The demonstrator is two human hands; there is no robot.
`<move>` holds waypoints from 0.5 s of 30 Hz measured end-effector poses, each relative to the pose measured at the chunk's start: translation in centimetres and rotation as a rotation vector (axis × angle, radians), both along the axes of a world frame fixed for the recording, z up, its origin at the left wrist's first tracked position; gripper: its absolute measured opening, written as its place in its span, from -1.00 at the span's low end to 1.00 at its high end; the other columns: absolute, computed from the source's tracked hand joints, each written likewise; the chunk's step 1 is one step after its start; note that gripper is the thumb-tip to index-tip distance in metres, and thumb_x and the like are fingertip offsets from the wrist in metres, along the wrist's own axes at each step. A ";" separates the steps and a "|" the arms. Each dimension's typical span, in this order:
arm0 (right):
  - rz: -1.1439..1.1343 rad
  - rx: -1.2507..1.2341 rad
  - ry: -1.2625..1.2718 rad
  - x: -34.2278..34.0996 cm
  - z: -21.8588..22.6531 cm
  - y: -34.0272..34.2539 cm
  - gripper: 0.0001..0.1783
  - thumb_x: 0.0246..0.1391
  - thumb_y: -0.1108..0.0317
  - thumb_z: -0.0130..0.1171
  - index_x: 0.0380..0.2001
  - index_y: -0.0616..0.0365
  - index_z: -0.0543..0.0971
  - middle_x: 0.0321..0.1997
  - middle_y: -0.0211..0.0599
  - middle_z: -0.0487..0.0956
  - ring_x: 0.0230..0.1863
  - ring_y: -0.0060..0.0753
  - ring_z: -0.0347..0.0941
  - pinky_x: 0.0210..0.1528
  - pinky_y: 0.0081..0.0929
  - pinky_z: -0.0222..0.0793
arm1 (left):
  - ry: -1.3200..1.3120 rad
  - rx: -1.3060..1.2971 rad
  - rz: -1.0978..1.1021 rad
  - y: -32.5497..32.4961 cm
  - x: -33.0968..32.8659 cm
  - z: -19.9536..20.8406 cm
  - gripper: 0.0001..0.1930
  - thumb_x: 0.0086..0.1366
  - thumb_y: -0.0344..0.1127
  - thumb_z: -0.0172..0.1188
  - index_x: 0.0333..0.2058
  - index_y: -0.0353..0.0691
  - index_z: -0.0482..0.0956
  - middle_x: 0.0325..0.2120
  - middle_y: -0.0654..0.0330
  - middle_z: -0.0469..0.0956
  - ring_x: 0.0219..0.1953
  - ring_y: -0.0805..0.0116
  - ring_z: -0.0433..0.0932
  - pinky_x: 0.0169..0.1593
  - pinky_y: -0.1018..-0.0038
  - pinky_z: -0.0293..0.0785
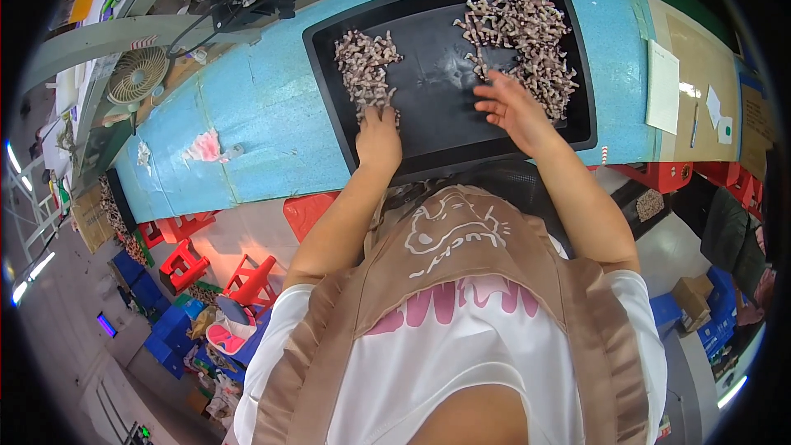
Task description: The person sorts small plastic parts by hand into a tray.
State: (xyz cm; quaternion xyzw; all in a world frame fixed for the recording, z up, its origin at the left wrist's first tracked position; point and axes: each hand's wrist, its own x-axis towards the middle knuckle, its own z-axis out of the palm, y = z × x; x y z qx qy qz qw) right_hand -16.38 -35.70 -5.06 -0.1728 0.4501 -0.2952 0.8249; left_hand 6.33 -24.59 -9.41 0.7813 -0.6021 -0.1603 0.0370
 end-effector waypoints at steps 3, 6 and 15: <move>0.390 -0.073 0.268 -0.2 -2.0 0.8 -0.56 0.07 0.13 0.08 -0.03 0.09 0.38 -0.17 -0.39 0.49 -0.23 -0.59 0.41 -0.26 -0.67 0.24 | 0.018 0.122 0.003 -0.3 -0.1 -0.3 -0.71 0.01 -0.33 0.20 -0.25 -0.23 0.45 -0.20 -0.02 0.32 -0.24 0.02 0.45 -0.22 0.23 0.44; 0.516 -0.183 0.337 0.3 -2.4 0.9 -0.54 0.04 0.14 0.10 -0.01 0.10 0.37 -0.19 -0.40 0.50 -0.25 -0.59 0.40 -0.28 -0.67 0.22 | 0.090 0.081 -0.018 -0.8 -1.1 0.6 -0.79 0.02 -0.35 0.17 -0.33 -0.23 0.46 -0.27 -0.03 0.38 -0.26 -0.02 0.45 -0.23 0.20 0.43; 0.585 -0.315 0.238 1.0 -2.3 1.2 -0.71 0.10 0.15 0.06 -0.34 0.20 0.47 -0.44 -0.41 0.52 -0.42 -0.64 0.41 -0.40 -0.70 0.27 | 1.152 0.055 0.263 -1.9 -4.8 2.8 -0.76 0.09 -0.41 0.21 -0.26 -0.30 0.41 -0.41 0.13 0.49 -0.49 0.49 0.43 -0.39 0.62 0.34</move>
